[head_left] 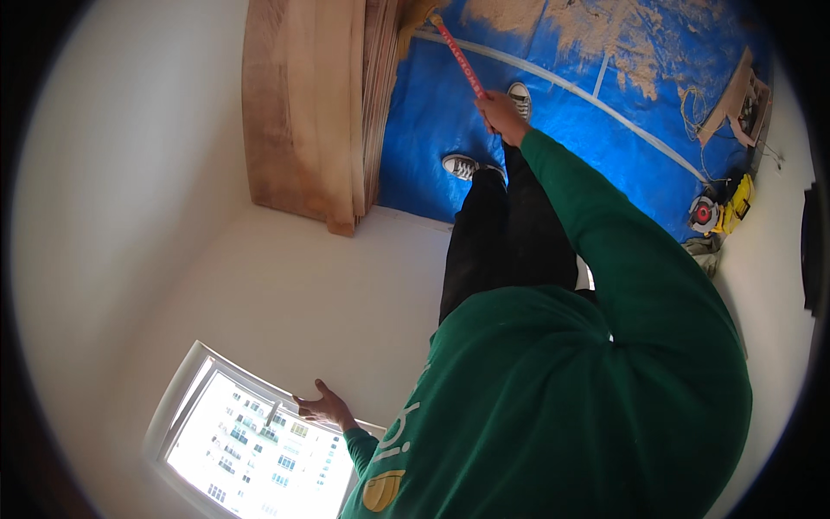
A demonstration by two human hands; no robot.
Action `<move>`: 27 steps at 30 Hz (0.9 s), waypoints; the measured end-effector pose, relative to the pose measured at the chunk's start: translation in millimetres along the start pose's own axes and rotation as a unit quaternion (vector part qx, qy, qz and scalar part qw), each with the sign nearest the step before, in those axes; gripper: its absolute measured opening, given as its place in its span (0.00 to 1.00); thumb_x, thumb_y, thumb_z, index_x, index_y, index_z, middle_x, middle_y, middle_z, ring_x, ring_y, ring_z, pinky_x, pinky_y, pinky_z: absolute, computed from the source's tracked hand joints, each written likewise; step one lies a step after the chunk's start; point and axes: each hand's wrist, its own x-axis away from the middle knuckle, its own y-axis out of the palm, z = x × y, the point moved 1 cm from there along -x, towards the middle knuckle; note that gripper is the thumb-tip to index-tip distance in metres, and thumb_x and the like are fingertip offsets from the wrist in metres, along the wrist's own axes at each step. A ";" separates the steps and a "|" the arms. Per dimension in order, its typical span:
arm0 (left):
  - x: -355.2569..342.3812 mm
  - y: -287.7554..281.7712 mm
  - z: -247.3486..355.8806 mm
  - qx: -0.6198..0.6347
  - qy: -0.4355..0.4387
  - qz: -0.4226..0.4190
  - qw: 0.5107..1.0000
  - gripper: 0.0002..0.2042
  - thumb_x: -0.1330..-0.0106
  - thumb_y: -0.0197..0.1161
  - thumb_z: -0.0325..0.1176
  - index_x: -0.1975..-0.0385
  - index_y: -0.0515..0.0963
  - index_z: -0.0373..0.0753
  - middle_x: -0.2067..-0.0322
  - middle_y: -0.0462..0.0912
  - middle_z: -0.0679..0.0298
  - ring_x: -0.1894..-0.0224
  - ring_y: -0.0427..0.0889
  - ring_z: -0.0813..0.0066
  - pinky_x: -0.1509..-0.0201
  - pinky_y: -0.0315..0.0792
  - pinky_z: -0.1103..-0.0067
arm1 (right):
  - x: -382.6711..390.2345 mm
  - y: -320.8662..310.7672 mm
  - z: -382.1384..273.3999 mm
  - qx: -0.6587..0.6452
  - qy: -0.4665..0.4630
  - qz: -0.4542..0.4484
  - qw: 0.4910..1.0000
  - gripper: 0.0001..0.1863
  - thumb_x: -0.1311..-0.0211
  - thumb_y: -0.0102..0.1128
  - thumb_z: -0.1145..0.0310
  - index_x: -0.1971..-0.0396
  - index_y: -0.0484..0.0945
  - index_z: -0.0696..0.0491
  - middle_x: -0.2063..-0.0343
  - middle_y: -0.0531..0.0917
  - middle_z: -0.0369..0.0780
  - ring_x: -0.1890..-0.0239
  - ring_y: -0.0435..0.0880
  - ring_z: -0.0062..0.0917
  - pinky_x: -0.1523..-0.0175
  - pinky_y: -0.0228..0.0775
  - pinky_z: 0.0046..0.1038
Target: The person uses a cordless drill to fasten wooden planks to the floor while kneeling. After securing the planks, the person sweeps the floor with a broom to clear debris.
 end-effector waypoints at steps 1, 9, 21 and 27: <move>0.2 0.5 -0.1 0.004 -0.009 -0.004 1.000 0.45 0.39 0.70 0.63 0.27 0.63 0.44 0.45 0.66 0.48 0.39 0.65 0.45 0.37 0.66 0.41 | 24.5 -6.1 -7.4 -0.001 0.000 0.003 1.000 0.09 0.25 0.59 0.63 0.65 0.75 0.52 0.78 0.72 0.31 0.87 0.68 0.16 0.85 0.58 0.25; 1.4 3.9 -2.7 0.008 -0.013 -0.001 1.000 0.44 0.39 0.69 0.65 0.27 0.64 0.47 0.43 0.67 0.48 0.38 0.66 0.47 0.37 0.66 0.42 | 238.2 -73.7 -46.6 0.064 0.175 -0.049 0.981 0.07 0.26 0.59 0.66 0.57 0.77 0.53 0.80 0.72 0.30 0.88 0.67 0.13 0.85 0.58 0.21; 1.9 -3.7 4.3 0.001 -0.030 -0.038 0.999 0.44 0.38 0.71 0.59 0.26 0.62 0.44 0.43 0.65 0.47 0.37 0.64 0.43 0.33 0.63 0.39 | -18.5 -40.7 50.6 0.263 0.120 -0.161 0.944 0.17 0.33 0.64 0.63 0.81 0.74 0.53 0.90 0.71 0.34 0.93 0.66 0.20 0.85 0.52 0.28; 1.3 -2.7 2.5 -0.019 -0.002 -0.009 1.000 0.44 0.39 0.73 0.59 0.27 0.62 0.44 0.45 0.65 0.48 0.38 0.65 0.44 0.36 0.65 0.39 | -16.7 20.8 28.7 -0.009 0.009 -0.006 1.000 0.14 0.27 0.59 0.64 0.73 0.74 0.55 0.86 0.71 0.34 0.92 0.67 0.21 0.84 0.56 0.31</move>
